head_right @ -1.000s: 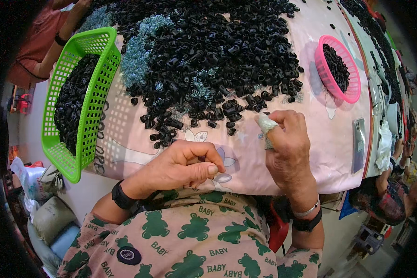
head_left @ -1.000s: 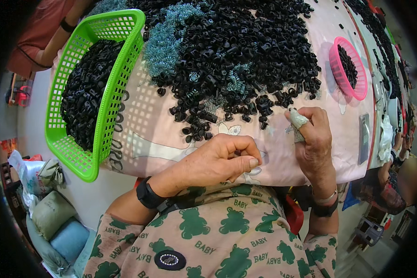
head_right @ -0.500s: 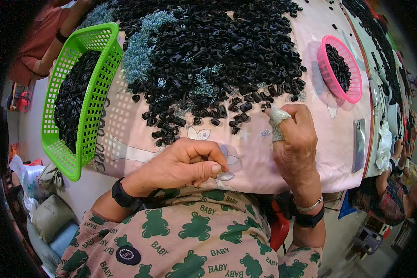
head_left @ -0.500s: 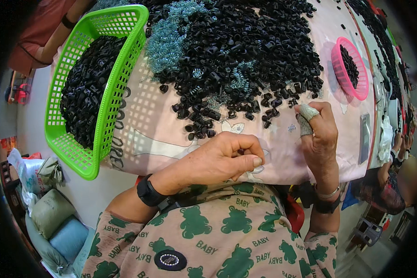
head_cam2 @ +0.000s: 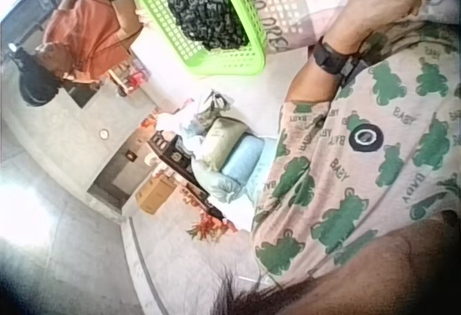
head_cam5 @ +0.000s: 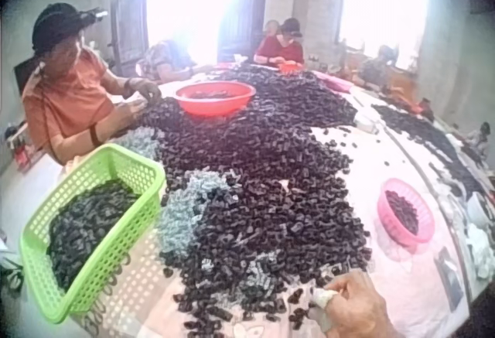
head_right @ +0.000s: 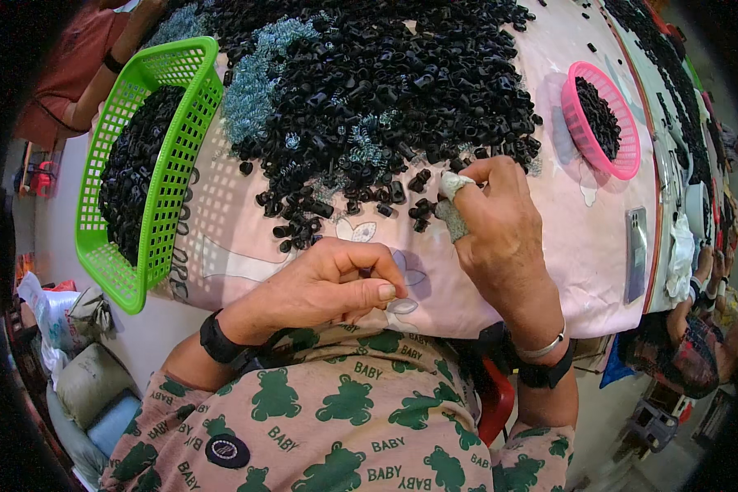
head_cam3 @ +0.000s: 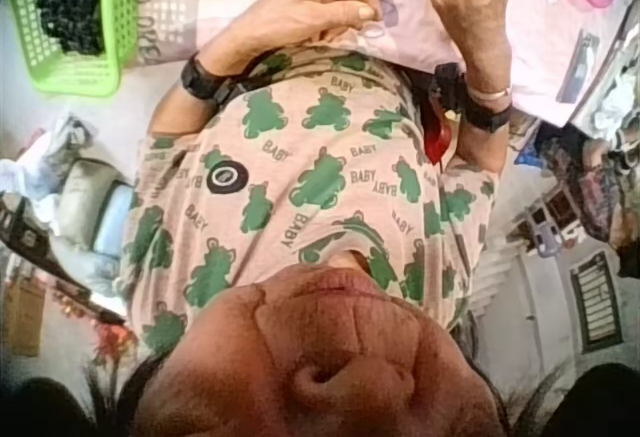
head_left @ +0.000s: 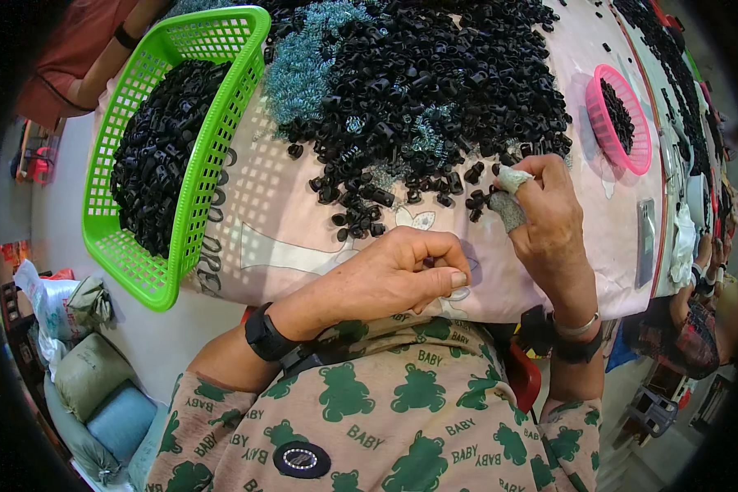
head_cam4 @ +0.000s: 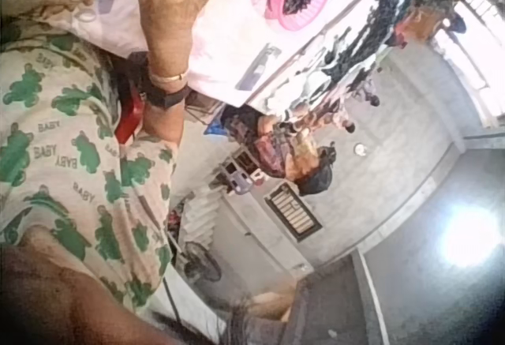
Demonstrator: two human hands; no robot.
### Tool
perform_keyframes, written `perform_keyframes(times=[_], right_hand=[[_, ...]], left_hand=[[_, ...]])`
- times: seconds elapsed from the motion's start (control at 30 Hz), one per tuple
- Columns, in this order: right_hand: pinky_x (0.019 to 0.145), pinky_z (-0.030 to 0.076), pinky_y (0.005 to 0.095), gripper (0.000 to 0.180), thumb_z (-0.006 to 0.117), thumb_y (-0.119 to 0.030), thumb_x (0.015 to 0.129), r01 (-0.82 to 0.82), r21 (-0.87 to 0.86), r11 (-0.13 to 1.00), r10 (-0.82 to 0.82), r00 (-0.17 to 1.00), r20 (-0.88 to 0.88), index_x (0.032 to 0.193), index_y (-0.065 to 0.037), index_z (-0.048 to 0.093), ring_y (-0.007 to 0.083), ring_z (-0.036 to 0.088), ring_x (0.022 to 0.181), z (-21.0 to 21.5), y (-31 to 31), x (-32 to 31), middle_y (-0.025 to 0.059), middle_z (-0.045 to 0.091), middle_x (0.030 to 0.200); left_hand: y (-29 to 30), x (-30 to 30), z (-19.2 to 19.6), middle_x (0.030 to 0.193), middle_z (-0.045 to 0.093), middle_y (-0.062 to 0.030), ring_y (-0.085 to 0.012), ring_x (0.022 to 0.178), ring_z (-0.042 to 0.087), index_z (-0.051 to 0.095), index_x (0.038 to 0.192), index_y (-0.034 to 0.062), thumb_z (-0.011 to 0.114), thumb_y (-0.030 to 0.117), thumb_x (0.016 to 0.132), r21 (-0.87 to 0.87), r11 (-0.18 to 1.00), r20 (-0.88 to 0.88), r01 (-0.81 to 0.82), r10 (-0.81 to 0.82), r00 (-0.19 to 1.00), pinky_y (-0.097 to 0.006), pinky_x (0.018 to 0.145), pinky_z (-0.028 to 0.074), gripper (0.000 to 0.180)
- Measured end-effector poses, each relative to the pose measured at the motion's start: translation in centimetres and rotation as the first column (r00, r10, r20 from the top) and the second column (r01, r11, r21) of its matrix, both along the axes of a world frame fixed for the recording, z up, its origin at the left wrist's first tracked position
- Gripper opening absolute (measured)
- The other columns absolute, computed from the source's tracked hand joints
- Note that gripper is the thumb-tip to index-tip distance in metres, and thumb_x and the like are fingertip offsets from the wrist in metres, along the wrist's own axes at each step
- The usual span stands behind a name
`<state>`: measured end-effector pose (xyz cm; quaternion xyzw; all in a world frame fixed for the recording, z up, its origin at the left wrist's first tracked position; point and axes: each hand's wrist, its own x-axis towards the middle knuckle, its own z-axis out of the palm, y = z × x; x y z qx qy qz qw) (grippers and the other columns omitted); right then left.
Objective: Assembling small black plastic shoe components by hand at a workstation.
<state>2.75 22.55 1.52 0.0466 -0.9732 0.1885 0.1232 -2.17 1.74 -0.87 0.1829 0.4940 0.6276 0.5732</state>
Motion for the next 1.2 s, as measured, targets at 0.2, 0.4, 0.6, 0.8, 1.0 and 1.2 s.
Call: perform_keyframes(times=[0.2, 0.4, 0.6, 0.8, 1.0, 1.2], right_hand=[[0.067, 0.045, 0.0405, 0.033, 0.054, 0.010, 0.060, -0.055, 0.030, 0.998, 0.056, 0.998, -0.025, 0.091, 0.000, 0.059, 0.0319, 0.053, 0.085, -0.9, 0.3, 0.9, 0.0135, 0.052, 0.089], [0.066, 0.046, 0.0407, 0.034, 0.053, 0.009, 0.063, -0.064, 0.087, 0.994, 0.064, 0.998, 0.005, 0.094, -0.002, 0.059, 0.0326, 0.053, 0.082, -0.8, 0.5, 1.1, 0.0138, 0.053, 0.090], [0.064, 0.047, 0.0388, 0.035, 0.058, 0.008, 0.065, -0.012, 0.150, 0.989, 0.012, 1.000, 0.001, 0.097, -0.003, 0.059, 0.0322, 0.055, 0.080, -1.0, 0.9, 1.7, 0.0120, 0.054, 0.088], [0.067, 0.049, 0.0287, 0.040, 0.073, -0.006, 0.074, 0.118, -0.460, 0.880, -0.104, 0.993, 0.056, 0.108, 0.001, 0.055, 0.0190, 0.062, 0.073, 0.6, -1.0, 2.8, 0.0088, 0.062, 0.083], [0.069, 0.051, 0.0280, 0.055, 0.074, 0.000, 0.070, -0.053, -0.431, 0.901, -0.018, 0.987, -0.160, 0.118, 0.003, 0.049, 0.0172, 0.063, 0.074, -0.1, -3.1, 4.5, 0.0077, 0.063, 0.082], [0.073, 0.052, 0.0346, 0.062, 0.073, 0.005, 0.066, -0.196, -0.273, 0.942, 0.114, 0.951, -0.289, 0.124, 0.000, 0.049, 0.0266, 0.064, 0.081, 0.0, -4.2, 5.1, 0.0132, 0.063, 0.092]], left_hand=[[0.1, 0.2, 0.2, 0.069, 0.054, 0.0012, -0.0036, 0.054, 0.045, 0.061, 0.096, -0.0002, 0.058, 0.022, 0.093, 0.024, 1.000, -0.033, 0.006, -0.005, 0.999, -0.019, 0.048, 0.035, 0.022], [0.1, 0.4, 0.0, 0.068, 0.054, 0.0020, -0.0028, 0.053, 0.045, 0.061, 0.095, 0.0003, 0.057, 0.021, 0.093, 0.033, 0.999, -0.027, -0.037, 0.038, 0.999, -0.018, 0.047, 0.035, 0.021], [0.2, 0.6, 0.5, 0.068, 0.055, 0.0021, -0.0022, 0.052, 0.045, 0.061, 0.094, 0.0005, 0.058, 0.020, 0.092, 0.004, 0.999, -0.099, -0.032, 0.032, 0.995, -0.017, 0.046, 0.034, 0.020], [-0.2, 0.8, 0.5, 0.070, 0.056, 0.0020, -0.0008, 0.052, 0.045, 0.061, 0.095, 0.0029, 0.058, 0.020, 0.092, 0.004, 0.995, -0.021, -0.100, 0.100, 0.995, -0.015, 0.045, 0.034, 0.017], [0.1, 1.4, 0.4, 0.081, 0.059, 0.0015, 0.0001, 0.055, 0.046, 0.058, 0.105, 0.0047, 0.057, 0.020, 0.093, 0.068, 0.943, 0.148, -0.326, 0.313, 0.938, -0.013, 0.047, 0.033, 0.019], [0.3, 1.8, 0.2, 0.070, 0.056, 0.0042, -0.0007, 0.054, 0.047, 0.060, 0.098, 0.0041, 0.061, 0.018, 0.090, 0.015, 0.956, 0.057, -0.292, 0.291, 0.955, -0.014, 0.046, 0.034, 0.016]])
